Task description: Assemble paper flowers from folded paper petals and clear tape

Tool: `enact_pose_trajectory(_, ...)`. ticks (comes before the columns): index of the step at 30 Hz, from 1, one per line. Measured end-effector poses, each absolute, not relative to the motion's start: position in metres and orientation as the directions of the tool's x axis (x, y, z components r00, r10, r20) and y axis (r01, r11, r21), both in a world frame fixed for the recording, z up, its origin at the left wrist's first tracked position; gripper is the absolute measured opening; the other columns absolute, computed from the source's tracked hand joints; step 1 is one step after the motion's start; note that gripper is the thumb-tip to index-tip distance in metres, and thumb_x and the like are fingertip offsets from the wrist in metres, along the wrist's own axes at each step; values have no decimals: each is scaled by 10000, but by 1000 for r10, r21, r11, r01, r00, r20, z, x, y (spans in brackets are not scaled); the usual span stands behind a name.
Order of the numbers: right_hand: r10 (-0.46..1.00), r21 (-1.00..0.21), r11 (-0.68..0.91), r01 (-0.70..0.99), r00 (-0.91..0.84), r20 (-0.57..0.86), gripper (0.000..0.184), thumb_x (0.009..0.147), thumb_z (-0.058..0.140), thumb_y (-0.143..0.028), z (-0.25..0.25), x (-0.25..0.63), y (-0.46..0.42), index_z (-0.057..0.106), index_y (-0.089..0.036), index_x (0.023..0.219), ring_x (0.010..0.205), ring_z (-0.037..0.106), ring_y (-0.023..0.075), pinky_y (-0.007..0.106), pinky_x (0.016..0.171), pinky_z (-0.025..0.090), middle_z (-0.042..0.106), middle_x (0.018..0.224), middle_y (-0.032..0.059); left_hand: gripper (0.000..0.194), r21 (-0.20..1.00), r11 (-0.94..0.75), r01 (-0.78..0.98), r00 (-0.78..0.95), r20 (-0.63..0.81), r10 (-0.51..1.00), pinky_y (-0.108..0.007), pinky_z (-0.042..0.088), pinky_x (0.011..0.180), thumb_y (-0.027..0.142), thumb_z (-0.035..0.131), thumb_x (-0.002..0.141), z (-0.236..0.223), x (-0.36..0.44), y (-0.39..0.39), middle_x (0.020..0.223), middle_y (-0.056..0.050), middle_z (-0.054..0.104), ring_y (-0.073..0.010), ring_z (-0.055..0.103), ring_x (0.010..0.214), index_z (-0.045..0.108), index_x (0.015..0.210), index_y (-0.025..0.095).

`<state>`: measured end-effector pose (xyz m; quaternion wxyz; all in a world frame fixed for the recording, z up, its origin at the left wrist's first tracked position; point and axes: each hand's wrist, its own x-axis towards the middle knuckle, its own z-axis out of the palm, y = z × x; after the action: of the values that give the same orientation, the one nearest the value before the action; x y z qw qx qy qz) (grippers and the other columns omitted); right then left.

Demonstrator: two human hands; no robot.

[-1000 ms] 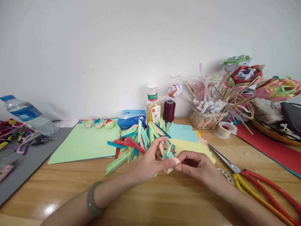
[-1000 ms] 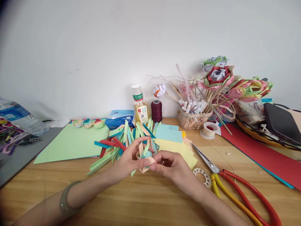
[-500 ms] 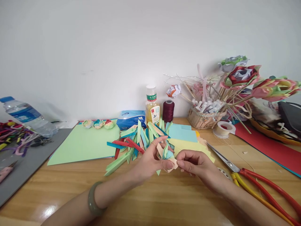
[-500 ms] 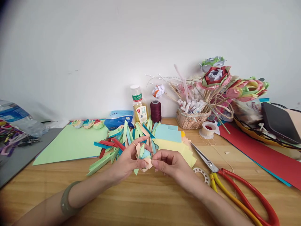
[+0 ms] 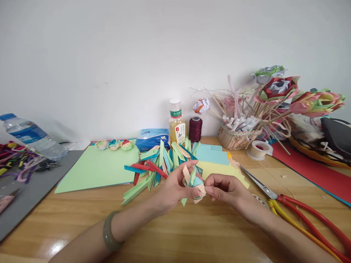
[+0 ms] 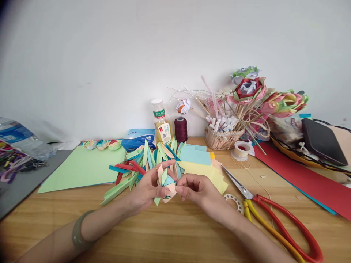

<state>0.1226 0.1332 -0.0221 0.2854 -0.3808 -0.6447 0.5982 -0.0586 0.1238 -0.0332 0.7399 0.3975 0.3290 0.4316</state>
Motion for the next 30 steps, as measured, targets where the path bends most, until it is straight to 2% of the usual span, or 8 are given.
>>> enact_pose_trajectory(5,851,-985,6,172,-519,-85,316,766,585,-468,-19,123,133,532,-186,634,562,377,117,249,529,290,442,590,-38,733,870,309,-384,422,-133,897,-211,435,607,204,823,546,-33,-61,125,893,-6,577,-105,550,723,504,1205,245)
enact_pose_trajectory(10,935,-988,60,141,-354,6,237,791,561,-424,-15,127,134,551,-201,712,603,433,136,255,562,351,475,644,-21,785,818,422,-390,539,-169,825,-279,466,641,335,844,497,-30,-62,125,844,-34,616,-183,616,761,496,1187,198)
enact_pose_trajectory(14,858,-978,167,124,-507,82,246,815,569,-396,-13,128,130,634,-216,970,740,525,173,294,670,408,558,817,26,720,760,573,-305,710,-220,669,-280,473,593,379,820,526,-31,-63,123,790,-30,624,-186,636,699,509,1149,195)
enact_pose_trajectory(19,826,-973,218,72,-544,145,182,814,598,-372,-13,125,127,672,-206,808,614,519,138,284,606,414,549,744,13,576,727,649,-223,773,-274,573,-292,446,612,412,762,602,-28,-61,119,836,-36,628,-188,639,682,524,1094,228)
enact_pose_trajectory(21,848,-953,276,121,-498,182,188,811,604,-364,-13,124,127,660,-202,735,609,508,141,279,592,406,542,698,9,513,760,619,-198,735,-303,606,-288,435,659,440,731,633,-26,-60,119,911,-43,618,-193,628,784,552,1069,236)
enact_pose_trajectory(24,866,-886,397,240,-417,276,186,809,611,-334,-14,124,127,625,-201,680,647,513,161,284,603,397,549,676,17,403,891,433,-135,563,-291,774,-283,420,759,462,657,710,-24,-59,121,994,-43,604,-192,566,955,598,1034,230)
enact_pose_trajectory(27,853,-824,470,318,-405,331,176,823,594,-313,-18,124,127,599,-205,684,666,527,173,292,613,400,563,690,28,331,971,237,30,408,-228,884,-291,413,773,457,603,752,-23,-58,125,915,-49,630,-194,560,911,658,922,178)
enact_pose_trajectory(30,847,-797,484,360,-422,323,184,840,570,-316,-21,124,128,579,-207,692,667,526,176,292,605,399,564,701,33,249,978,137,158,344,-184,921,-283,413,739,386,622,743,-25,-60,129,809,-42,655,-184,571,816,696,801,156)
